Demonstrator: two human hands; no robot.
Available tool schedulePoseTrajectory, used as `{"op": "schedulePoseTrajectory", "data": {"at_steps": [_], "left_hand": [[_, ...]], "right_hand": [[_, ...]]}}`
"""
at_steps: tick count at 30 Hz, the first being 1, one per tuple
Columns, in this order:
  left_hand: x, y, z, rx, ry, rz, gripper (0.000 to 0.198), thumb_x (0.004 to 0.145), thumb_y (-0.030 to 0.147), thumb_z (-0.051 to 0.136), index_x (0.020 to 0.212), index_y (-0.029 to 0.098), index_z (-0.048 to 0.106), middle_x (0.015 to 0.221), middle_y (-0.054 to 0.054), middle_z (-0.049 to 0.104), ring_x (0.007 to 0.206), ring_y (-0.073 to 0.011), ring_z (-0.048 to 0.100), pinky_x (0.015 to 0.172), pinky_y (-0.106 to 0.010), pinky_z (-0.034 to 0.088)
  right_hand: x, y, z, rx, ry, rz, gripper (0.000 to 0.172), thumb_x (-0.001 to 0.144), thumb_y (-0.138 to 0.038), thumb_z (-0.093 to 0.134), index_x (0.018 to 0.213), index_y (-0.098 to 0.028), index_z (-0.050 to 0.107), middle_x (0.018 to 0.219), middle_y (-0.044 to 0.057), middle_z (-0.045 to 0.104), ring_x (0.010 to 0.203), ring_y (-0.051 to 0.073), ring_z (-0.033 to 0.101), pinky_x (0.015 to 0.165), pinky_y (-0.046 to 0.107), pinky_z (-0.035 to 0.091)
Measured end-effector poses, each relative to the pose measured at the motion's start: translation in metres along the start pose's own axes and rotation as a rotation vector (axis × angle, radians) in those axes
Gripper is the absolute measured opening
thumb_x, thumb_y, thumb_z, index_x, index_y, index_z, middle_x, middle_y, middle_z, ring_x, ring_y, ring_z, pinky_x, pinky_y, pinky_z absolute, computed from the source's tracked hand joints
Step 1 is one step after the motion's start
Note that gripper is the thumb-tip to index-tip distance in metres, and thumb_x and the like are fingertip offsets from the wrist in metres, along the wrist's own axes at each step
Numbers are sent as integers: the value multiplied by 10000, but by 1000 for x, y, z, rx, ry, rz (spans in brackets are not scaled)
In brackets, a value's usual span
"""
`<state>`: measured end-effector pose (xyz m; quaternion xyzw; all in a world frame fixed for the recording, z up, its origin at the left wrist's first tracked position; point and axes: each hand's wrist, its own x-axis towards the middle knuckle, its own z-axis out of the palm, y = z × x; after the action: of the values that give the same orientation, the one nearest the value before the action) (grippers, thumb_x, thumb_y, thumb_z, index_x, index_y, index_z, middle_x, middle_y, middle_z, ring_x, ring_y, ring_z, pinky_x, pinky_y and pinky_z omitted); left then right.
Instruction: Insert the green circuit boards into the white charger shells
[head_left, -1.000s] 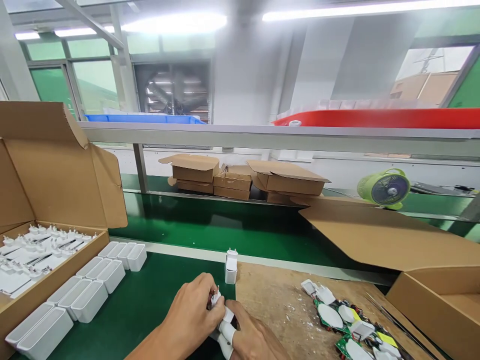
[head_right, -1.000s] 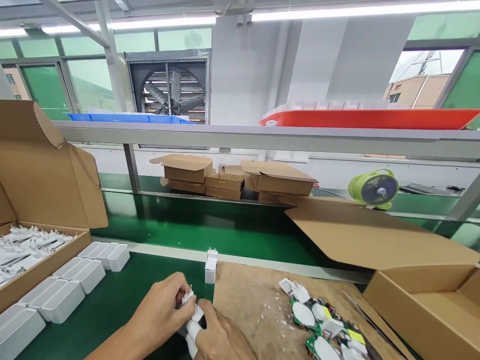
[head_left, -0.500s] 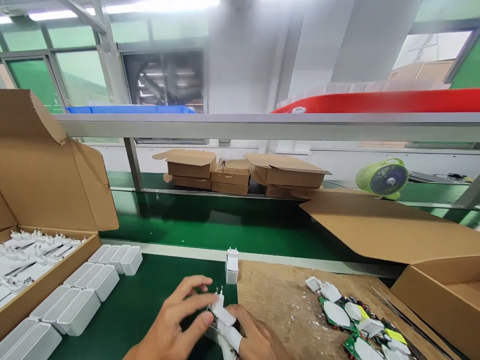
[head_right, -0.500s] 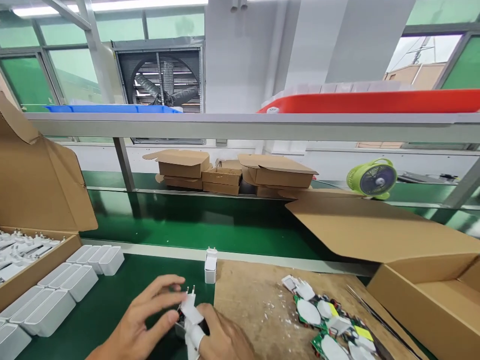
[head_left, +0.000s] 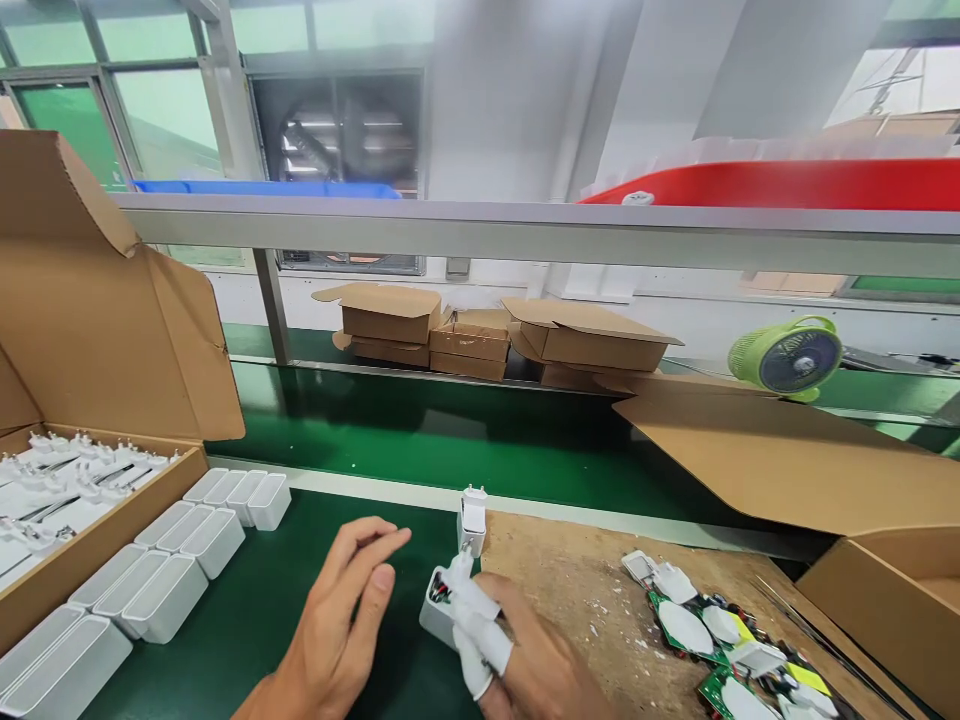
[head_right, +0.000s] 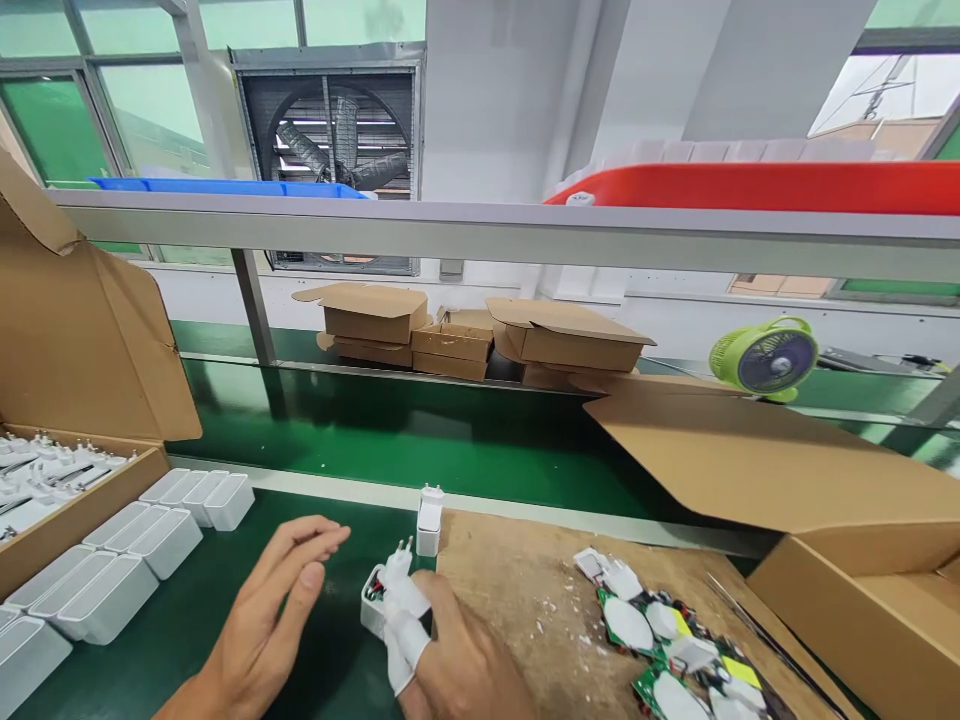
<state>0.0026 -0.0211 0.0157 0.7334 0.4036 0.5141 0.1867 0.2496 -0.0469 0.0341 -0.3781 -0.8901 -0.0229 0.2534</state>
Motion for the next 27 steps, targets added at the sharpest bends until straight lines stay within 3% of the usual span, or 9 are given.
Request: {"op": "schedulePoseTrajectory", "data": {"at_steps": [4, 8, 11, 15, 20, 25, 27], "left_hand": [[9, -2, -6, 2, 138, -48, 317, 1133, 310, 464, 1317, 258, 717, 1267, -102, 645, 1079, -215, 701, 947, -363, 619], [8, -3, -4, 5, 122, -41, 298, 1131, 288, 466, 1319, 270, 696, 1238, -80, 646, 1050, -193, 710, 919, -336, 611], [4, -5, -5, 18, 77, 5, 285, 1120, 261, 490, 1309, 267, 704, 1249, -78, 652, 1059, -187, 717, 936, -313, 604], [4, -2, -4, 3, 74, 4, 285, 1120, 237, 484, 1302, 261, 702, 1256, -78, 646, 1067, -181, 708, 949, -302, 590], [7, 3, 1, -25, 97, -9, 277, 1124, 243, 463, 1268, 258, 699, 1242, -81, 631, 1049, -194, 692, 931, -325, 592], [-5, -9, 7, -51, -80, 5, 364, 1097, 303, 556, 1459, 339, 590, 1362, -92, 577, 1106, -224, 665, 997, -386, 600], [-12, -15, 13, -87, -213, -3, 711, 964, 396, 790, 1588, 364, 452, 1411, -108, 538, 1091, -248, 667, 994, -424, 625]], "right_hand": [[0, -3, -3, 34, -52, 40, 494, 875, -59, 561, 1317, -264, 639, 1193, 89, 712, 934, 237, 763, 839, 295, 651], [-3, -3, 10, 21, -93, 28, 432, 822, -32, 587, 1195, -223, 696, 1171, 110, 723, 925, 255, 766, 828, 331, 672], [-3, -1, 13, 66, 10, 18, 434, 864, -45, 549, 1235, -215, 695, 1191, 125, 722, 941, 252, 771, 828, 336, 679], [-1, 0, 10, 190, 164, 29, 519, 964, -52, 491, 1425, -254, 614, 1272, 121, 710, 1082, 226, 753, 948, 303, 649], [-6, -1, 20, 164, -3, 80, 448, 908, -56, 583, 1292, -255, 697, 1182, 87, 718, 1043, 238, 748, 962, 333, 654], [-15, 2, 31, 240, 71, 118, 496, 930, -57, 578, 1369, -267, 673, 1444, 136, 626, 1057, 227, 752, 979, 349, 652], [-17, 4, 36, 343, 130, 179, 505, 946, -76, 570, 1402, -276, 660, 1529, 153, 570, 1123, 239, 745, 1023, 382, 636]]}}
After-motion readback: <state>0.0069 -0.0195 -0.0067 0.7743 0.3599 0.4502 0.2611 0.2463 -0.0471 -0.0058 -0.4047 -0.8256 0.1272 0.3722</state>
